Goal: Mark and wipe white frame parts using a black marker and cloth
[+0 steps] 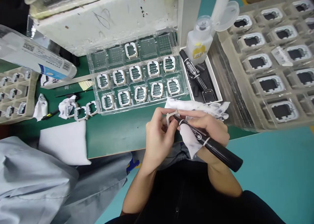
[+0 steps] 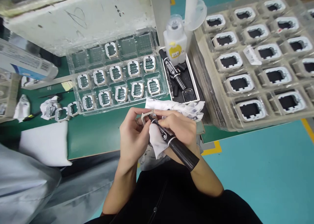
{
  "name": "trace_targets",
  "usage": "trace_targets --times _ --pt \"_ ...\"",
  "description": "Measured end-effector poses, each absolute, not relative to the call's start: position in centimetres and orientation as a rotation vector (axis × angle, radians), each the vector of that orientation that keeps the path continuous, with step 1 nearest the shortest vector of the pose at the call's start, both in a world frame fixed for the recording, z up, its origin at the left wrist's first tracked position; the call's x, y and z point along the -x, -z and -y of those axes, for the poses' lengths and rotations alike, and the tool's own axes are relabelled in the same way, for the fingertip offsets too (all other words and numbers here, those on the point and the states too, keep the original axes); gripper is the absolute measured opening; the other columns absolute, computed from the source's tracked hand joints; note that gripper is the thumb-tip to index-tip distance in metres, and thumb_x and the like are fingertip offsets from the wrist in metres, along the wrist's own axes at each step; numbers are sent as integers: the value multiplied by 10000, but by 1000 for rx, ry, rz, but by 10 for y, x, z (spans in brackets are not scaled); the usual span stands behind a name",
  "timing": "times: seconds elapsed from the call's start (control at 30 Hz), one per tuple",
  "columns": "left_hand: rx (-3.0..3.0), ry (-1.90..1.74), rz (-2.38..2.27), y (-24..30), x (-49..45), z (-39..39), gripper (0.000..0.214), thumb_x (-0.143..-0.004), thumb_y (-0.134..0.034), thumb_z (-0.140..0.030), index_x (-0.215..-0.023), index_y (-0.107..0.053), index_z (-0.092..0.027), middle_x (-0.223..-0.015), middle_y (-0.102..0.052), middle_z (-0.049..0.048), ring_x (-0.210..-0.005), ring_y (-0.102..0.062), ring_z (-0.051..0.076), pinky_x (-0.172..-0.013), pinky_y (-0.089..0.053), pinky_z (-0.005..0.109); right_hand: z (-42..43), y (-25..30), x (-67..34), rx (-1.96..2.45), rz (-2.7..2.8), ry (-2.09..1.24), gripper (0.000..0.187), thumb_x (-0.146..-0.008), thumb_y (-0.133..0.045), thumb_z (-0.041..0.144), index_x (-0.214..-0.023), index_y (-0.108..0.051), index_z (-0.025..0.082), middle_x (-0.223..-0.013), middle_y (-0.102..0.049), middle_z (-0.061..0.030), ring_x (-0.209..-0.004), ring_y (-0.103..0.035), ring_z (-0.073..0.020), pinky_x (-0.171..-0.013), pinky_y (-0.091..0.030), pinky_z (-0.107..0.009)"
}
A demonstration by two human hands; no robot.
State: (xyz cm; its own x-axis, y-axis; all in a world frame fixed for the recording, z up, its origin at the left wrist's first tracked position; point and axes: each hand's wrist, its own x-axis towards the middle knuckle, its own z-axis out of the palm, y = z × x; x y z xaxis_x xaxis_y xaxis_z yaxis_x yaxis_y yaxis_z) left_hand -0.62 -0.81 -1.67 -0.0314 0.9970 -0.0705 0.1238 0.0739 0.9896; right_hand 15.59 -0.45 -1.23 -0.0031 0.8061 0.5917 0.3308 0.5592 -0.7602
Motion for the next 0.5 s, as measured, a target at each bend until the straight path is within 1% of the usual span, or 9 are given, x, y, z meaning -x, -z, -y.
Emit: trace_targets --times 0.07,0.13,0.23,0.33,0.43,0.5 --pt "-1139 -1122 -1281 13 5 6 162 -1044 -706 -183 -1181 -658 -254 -816 -745 -42 -643 -660 116 -589 -480 201 4 13 -154 984 1592 -502 211 -913 -836 99 -992 -734 266 -1066 -916 -23 -1009 -918 -261 -816 -772 -354" --pt "-1075 -1139 -1236 10 5 4 179 -1020 -710 -151 -1158 -649 -249 -837 -771 -34 -689 -731 129 -616 -533 204 4 14 -150 978 1555 -466 226 -907 -823 78 -992 -738 270 -1149 -923 -44 -947 -919 -248 -755 -761 -342" --pt "-1051 -1156 -1229 8 5 3 190 -1004 -731 -121 -1143 -675 -238 -772 -740 -50 -672 -745 127 -577 -516 190 4 20 -143 969 1469 -406 213 -921 -815 100 -1016 -762 283 -1190 -924 -54 -864 -913 -246 -671 -742 -351" --pt "-1042 -1179 -1221 7 5 3 165 -1013 -757 -126 -1132 -704 -228 -729 -711 -57 -669 -755 127 -554 -506 179 3 25 -140 961 1426 -394 186 -933 -814 130 -1036 -787 282 -1193 -924 -58 -831 -909 -249 -637 -737 -363" --pt "-1008 -1199 -1186 7 7 3 142 -1025 -775 -143 -1131 -724 -223 -757 -749 -40 -657 -755 120 -547 -514 174 4 27 -139 958 1454 -410 229 -935 -815 142 -1091 -797 308 -1246 -915 -39 -855 -912 -254 -643 -751 -378" --pt "-985 -1202 -1170 7 8 3 137 -1028 -780 -144 -1129 -733 -223 -775 -771 -31 -648 -751 114 -550 -526 173 5 26 -138 975 1440 -395 222 -945 -809 159 -1087 -792 330 -1231 -918 -18 -845 -911 -250 -632 -748 -380"
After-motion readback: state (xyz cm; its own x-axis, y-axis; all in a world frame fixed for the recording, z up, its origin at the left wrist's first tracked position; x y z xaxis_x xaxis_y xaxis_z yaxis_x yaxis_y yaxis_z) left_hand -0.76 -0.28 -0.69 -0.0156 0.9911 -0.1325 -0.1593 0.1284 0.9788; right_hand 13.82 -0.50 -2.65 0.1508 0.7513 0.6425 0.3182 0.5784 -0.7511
